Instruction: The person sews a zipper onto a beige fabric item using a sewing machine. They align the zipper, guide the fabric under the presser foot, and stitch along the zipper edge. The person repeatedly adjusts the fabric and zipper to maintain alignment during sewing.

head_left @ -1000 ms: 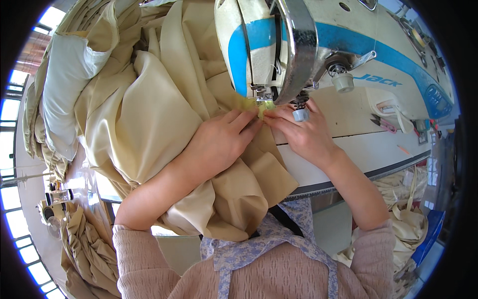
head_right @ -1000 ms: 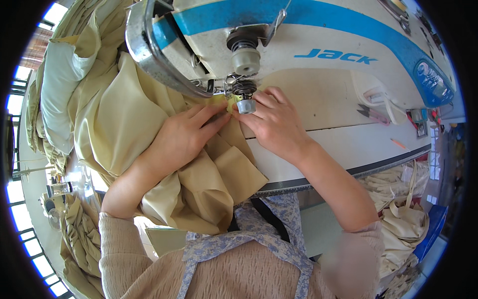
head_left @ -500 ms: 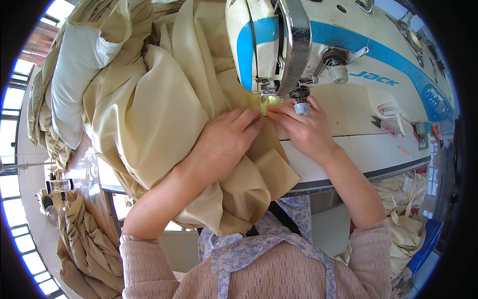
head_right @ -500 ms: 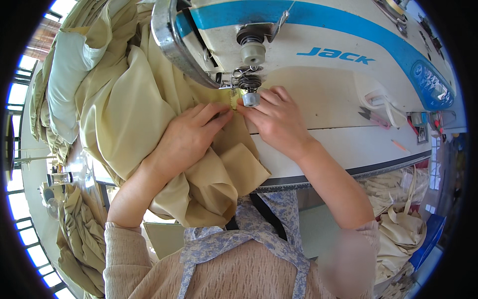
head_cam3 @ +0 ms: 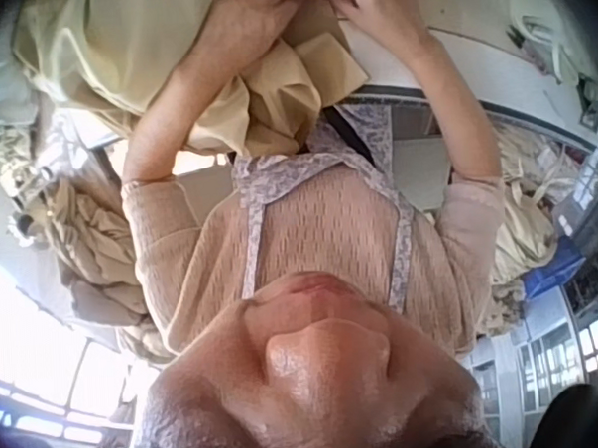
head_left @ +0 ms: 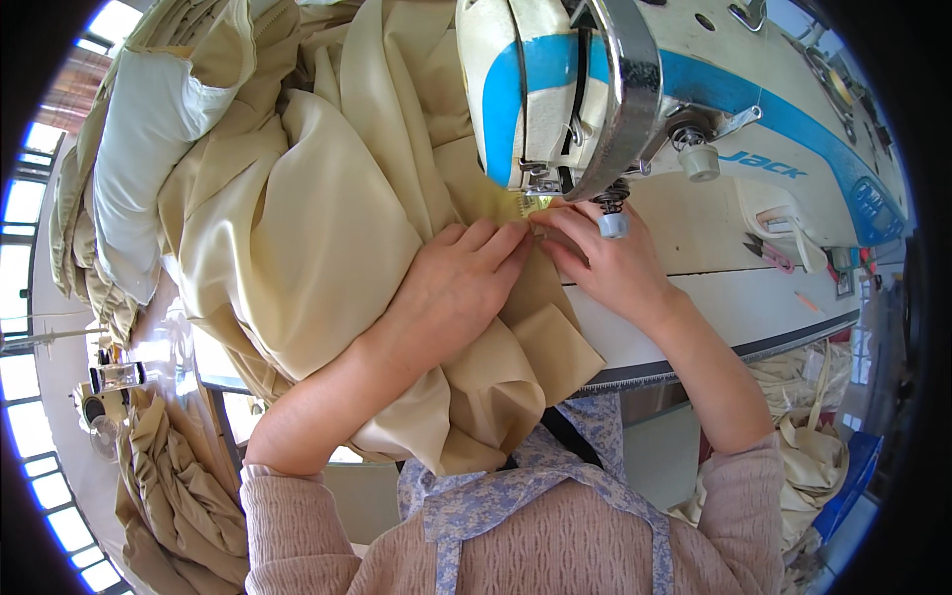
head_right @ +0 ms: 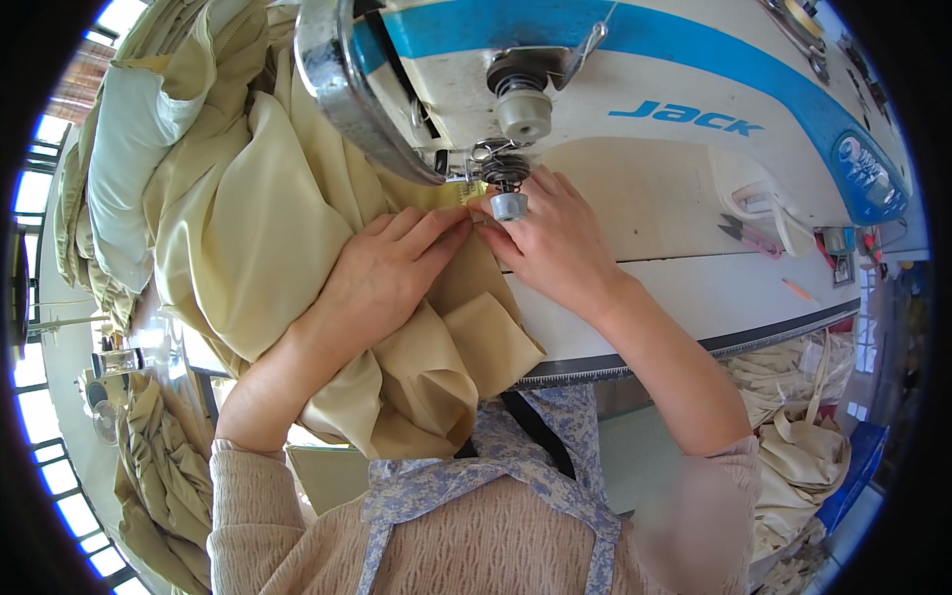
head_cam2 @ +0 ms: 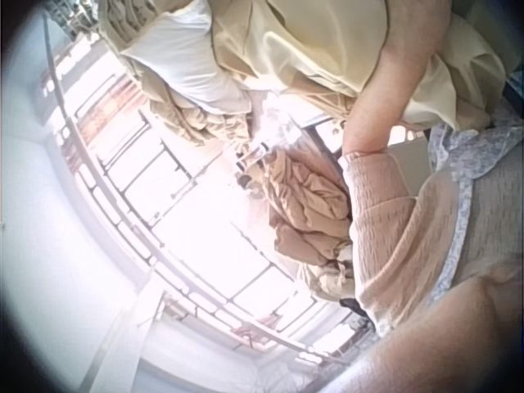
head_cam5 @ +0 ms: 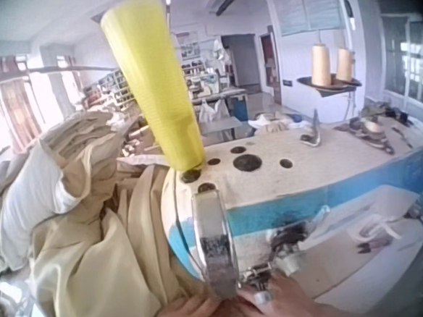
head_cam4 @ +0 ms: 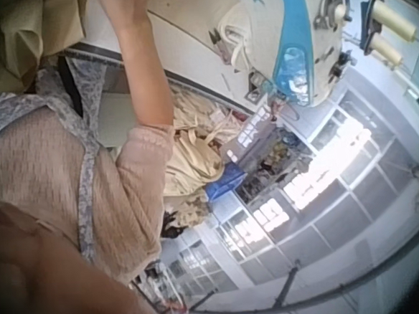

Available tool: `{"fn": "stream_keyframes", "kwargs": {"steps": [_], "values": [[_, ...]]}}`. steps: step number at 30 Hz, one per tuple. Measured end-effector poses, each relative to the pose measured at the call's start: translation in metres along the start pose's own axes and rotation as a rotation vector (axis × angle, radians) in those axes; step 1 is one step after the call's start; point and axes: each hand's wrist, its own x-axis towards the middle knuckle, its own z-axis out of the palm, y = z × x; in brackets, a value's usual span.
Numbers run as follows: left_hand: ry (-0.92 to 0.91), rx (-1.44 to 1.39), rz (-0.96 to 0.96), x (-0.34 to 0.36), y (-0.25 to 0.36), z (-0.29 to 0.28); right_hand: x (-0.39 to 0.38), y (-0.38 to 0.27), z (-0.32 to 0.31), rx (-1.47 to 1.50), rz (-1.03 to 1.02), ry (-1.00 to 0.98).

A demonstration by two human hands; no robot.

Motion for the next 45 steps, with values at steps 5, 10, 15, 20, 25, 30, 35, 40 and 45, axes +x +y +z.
{"fn": "stream_keyframes", "kwargs": {"steps": [5,10,15,20,25,30,35,40,45], "values": [[0.0,-0.015,0.003,-0.001,-0.002,0.002,0.012,-0.002,-0.009,0.034,0.136,-0.173],[0.026,-0.038,-0.005,-0.002,-0.003,0.002,0.013,0.0,-0.008,0.09,0.163,-0.2],[0.1,-0.089,-0.007,-0.003,-0.004,0.005,0.015,-0.004,0.0,0.093,0.272,-0.17],[0.114,-0.103,-0.019,-0.003,-0.003,0.002,0.015,-0.002,0.004,0.119,0.324,-0.142],[0.113,-0.104,-0.033,-0.002,-0.003,0.002,0.015,-0.001,0.003,0.04,0.277,-0.168],[0.162,-0.057,0.016,-0.001,-0.005,0.007,0.016,-0.001,0.004,0.03,0.3,-0.174],[0.142,-0.023,0.015,0.0,-0.004,0.006,0.015,0.0,0.005,0.08,0.328,-0.136],[0.124,-0.025,0.002,0.0,-0.003,0.006,0.016,0.001,0.006,0.122,0.392,-0.13],[0.042,-0.029,-0.036,-0.001,-0.001,0.003,0.018,0.002,0.005,0.198,0.382,-0.099]]}}
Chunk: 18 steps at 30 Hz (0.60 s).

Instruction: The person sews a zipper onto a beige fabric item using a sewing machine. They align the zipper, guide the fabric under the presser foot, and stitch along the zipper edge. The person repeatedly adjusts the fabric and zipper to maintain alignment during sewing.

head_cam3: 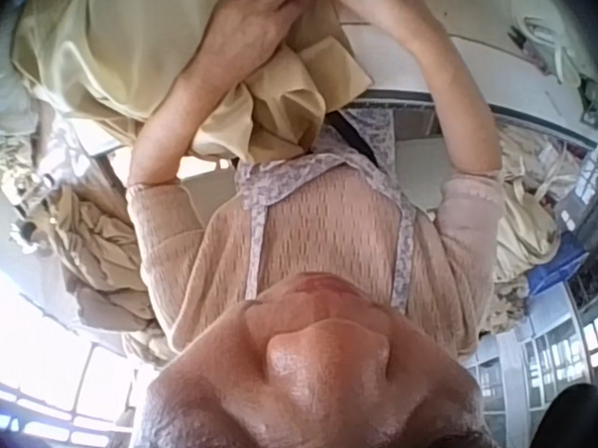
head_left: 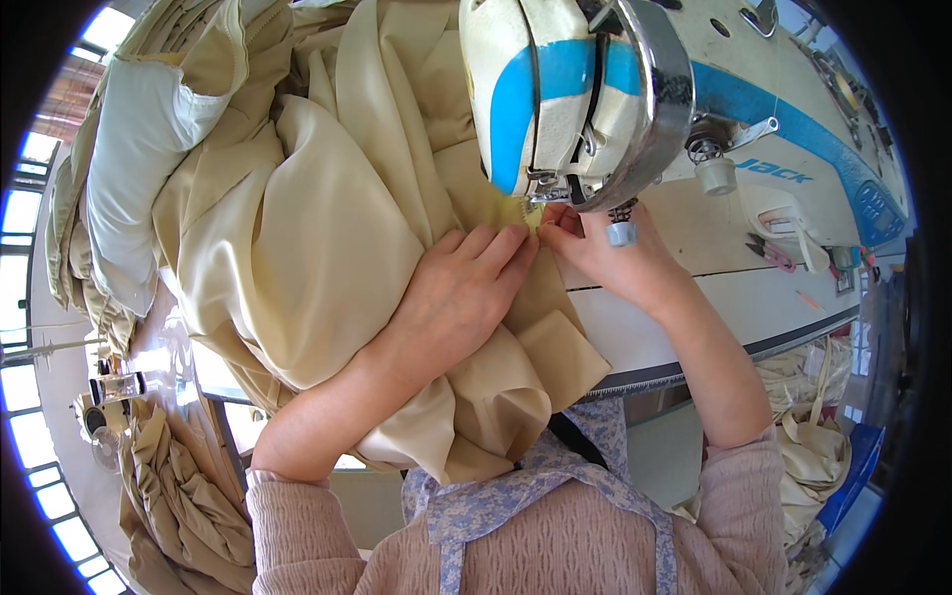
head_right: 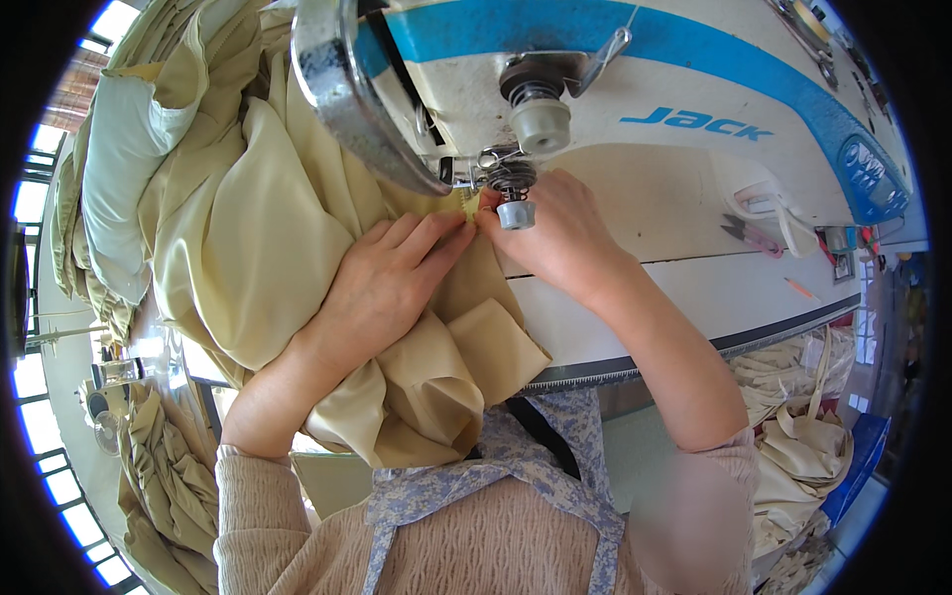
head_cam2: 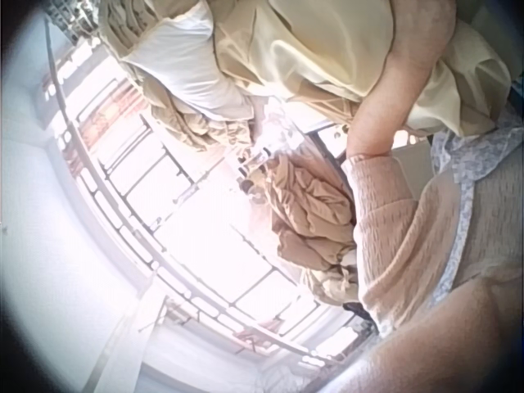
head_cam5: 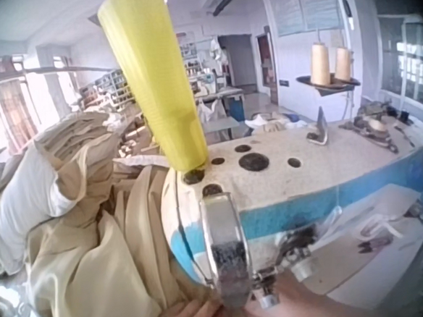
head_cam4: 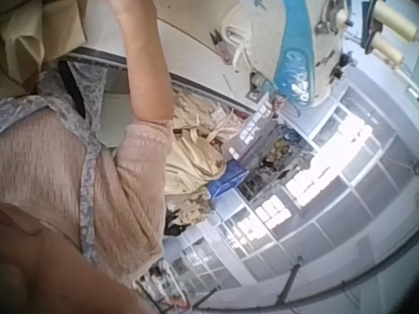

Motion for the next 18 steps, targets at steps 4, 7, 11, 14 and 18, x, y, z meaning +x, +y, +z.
{"fn": "stream_keyframes", "kwargs": {"steps": [4,7,11,14,18], "values": [[0.007,0.018,0.027,0.001,-0.001,0.001,-0.001,0.005,0.001,-0.052,0.008,0.011],[0.072,0.035,0.072,0.001,-0.004,0.005,-0.003,0.002,0.0,-0.076,0.052,-0.007],[0.073,0.032,0.067,0.001,-0.004,0.006,-0.013,-0.005,-0.009,-0.123,-0.145,0.057],[0.069,0.039,0.07,0.001,-0.004,0.006,-0.022,0.003,-0.012,-0.242,-0.494,0.128],[0.062,0.043,0.082,0.002,-0.005,0.005,-0.028,0.014,-0.007,-0.297,-0.553,0.043]]}}
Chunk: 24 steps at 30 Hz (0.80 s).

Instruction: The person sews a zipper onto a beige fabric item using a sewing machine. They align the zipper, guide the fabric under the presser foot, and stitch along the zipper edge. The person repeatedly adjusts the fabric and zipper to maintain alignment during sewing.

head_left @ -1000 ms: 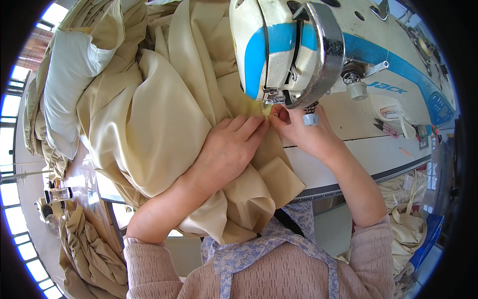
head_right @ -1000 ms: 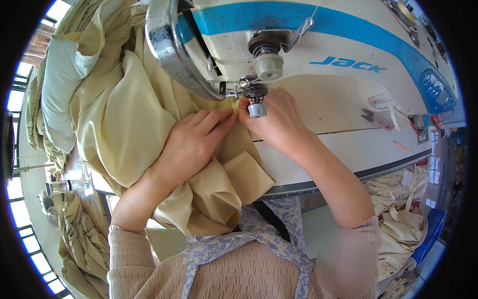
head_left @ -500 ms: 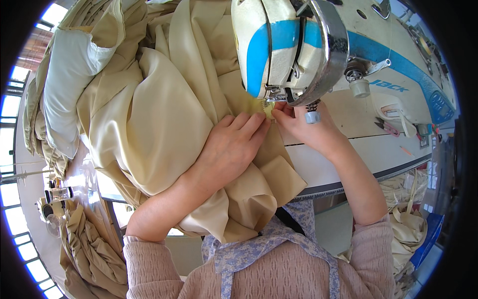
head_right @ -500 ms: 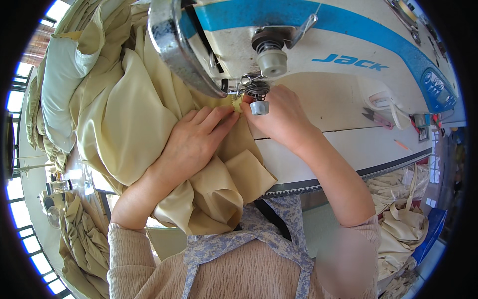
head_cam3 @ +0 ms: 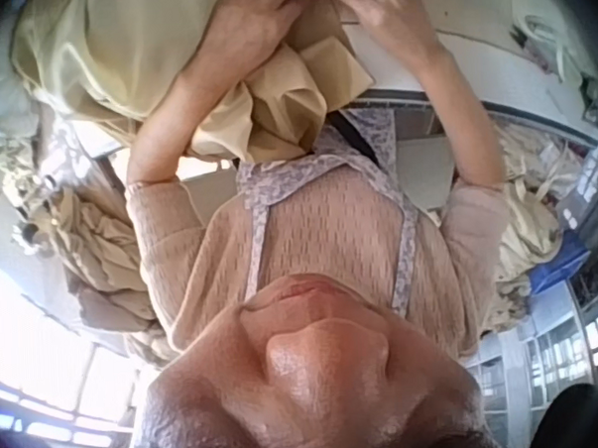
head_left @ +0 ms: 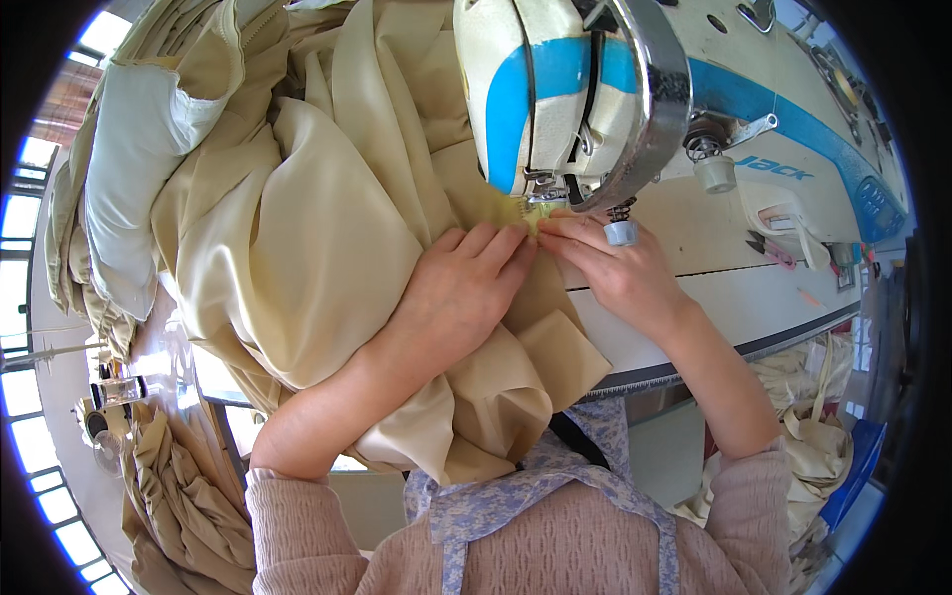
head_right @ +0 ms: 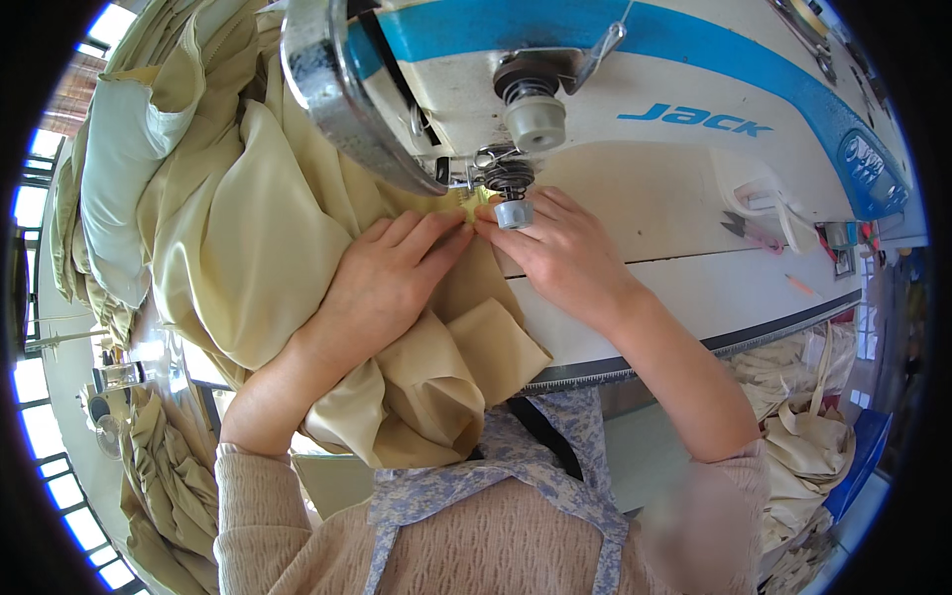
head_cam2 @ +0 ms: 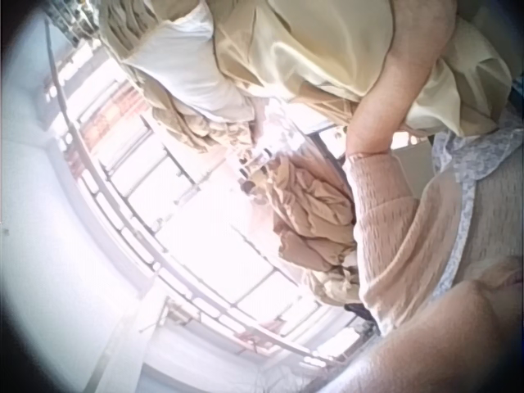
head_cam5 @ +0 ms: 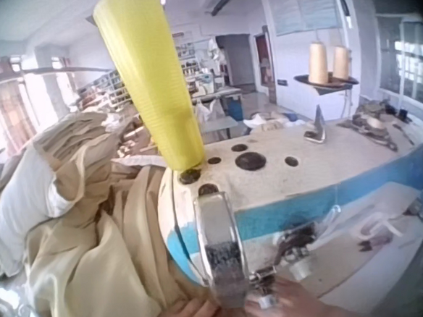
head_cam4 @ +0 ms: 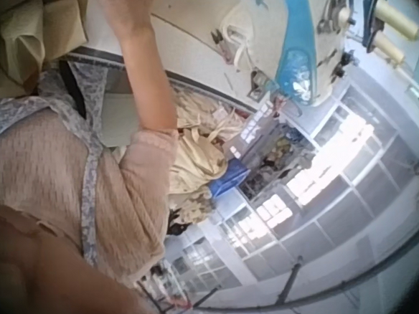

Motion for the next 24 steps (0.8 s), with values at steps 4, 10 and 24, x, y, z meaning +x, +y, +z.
{"fn": "stream_keyframes", "kwargs": {"steps": [4,10,24], "values": [[-0.012,-0.024,-0.017,0.0,-0.001,0.0,-0.003,0.005,0.003,0.028,0.026,0.0],[-0.004,-0.029,-0.046,0.003,-0.012,0.002,0.008,0.0,0.006,0.048,0.059,0.056],[0.112,-0.05,0.007,0.01,-0.025,0.008,0.013,0.004,0.009,-0.055,0.066,0.137]]}}
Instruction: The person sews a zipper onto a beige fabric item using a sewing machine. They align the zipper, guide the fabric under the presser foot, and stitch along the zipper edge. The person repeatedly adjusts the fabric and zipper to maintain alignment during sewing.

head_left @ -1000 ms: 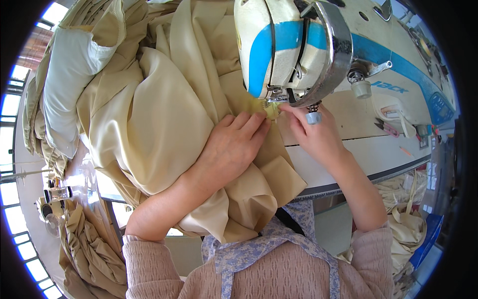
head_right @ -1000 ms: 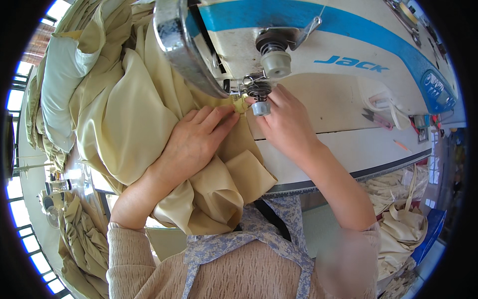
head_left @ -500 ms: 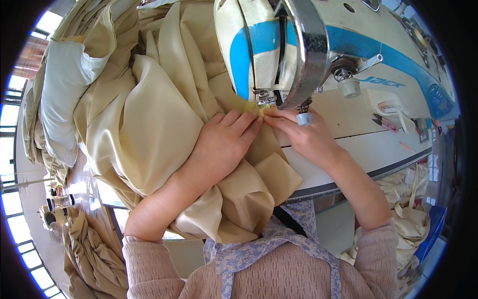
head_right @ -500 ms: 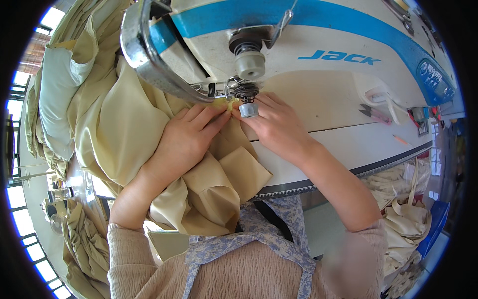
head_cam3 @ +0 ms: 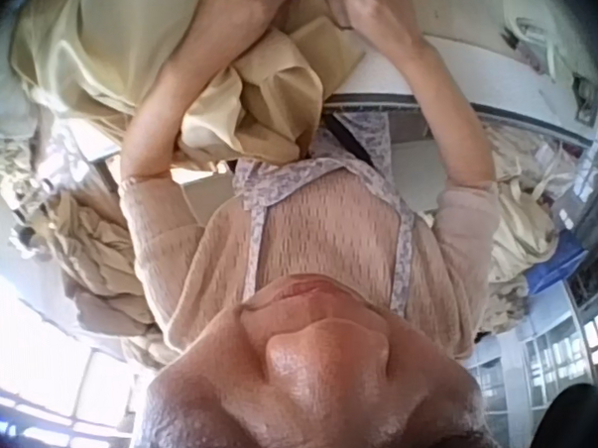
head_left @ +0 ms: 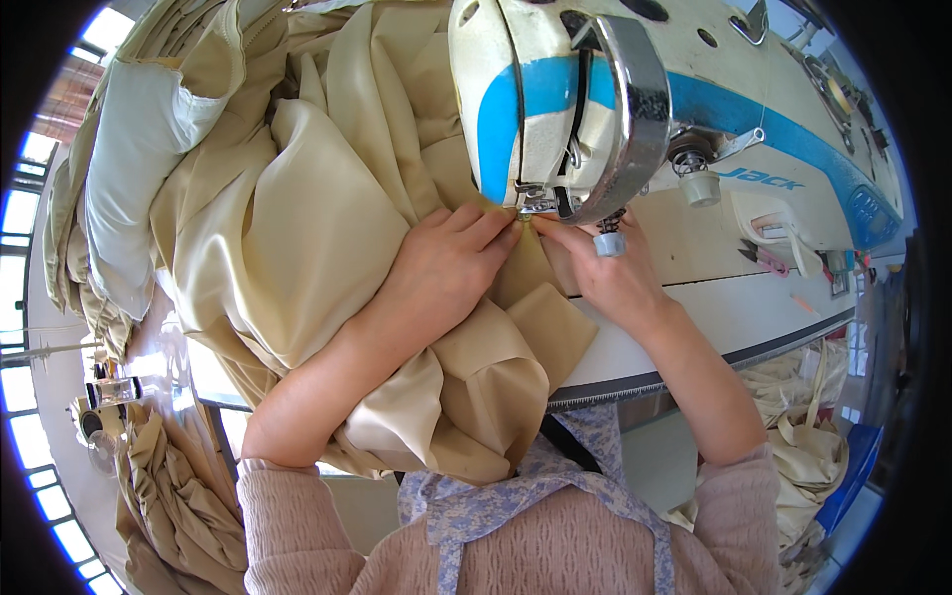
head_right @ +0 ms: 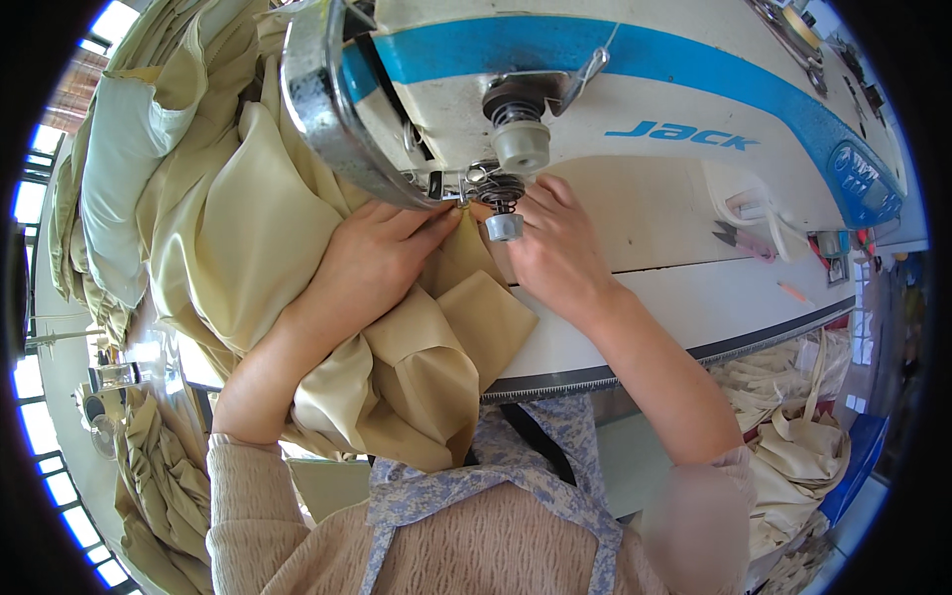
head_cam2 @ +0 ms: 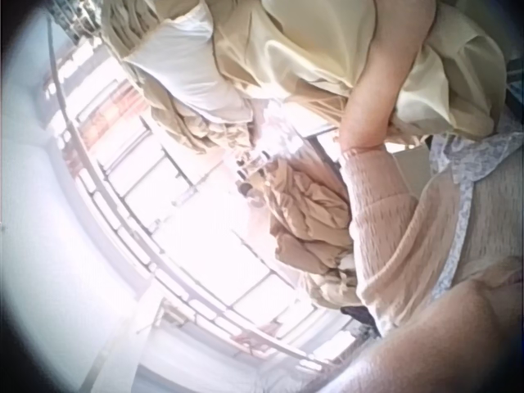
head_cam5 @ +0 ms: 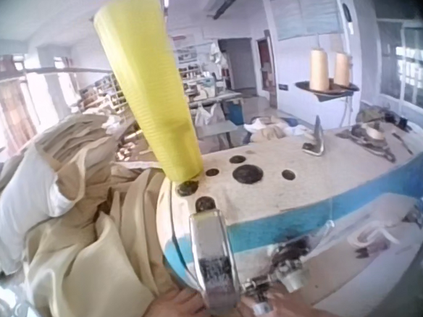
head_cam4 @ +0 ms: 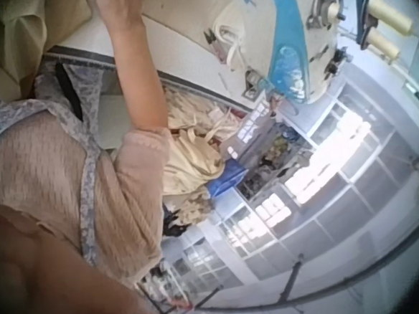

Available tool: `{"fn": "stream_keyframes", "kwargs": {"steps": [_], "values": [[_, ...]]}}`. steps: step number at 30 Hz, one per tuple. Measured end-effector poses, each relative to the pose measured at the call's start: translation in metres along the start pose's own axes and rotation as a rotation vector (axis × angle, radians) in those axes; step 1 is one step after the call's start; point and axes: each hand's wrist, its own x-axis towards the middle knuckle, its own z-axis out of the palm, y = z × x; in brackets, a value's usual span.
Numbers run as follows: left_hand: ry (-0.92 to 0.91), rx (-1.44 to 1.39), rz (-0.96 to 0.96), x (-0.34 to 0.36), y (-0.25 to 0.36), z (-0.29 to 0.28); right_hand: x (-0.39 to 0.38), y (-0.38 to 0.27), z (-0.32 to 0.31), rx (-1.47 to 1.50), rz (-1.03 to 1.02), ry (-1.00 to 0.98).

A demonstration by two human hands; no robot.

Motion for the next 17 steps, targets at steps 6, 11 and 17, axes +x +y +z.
{"fn": "stream_keyframes", "kwargs": {"steps": [6,11,17], "values": [[0.0,0.004,0.006,0.0,0.001,-0.002,-0.009,0.001,-0.003,-0.06,0.041,-0.123],[-0.039,-0.007,-0.026,-0.002,0.0,0.001,-0.007,0.003,0.0,-0.016,-0.002,-0.064],[0.002,0.034,-0.004,-0.004,-0.008,0.01,-0.006,0.002,0.004,-0.007,0.065,-0.116]]}}
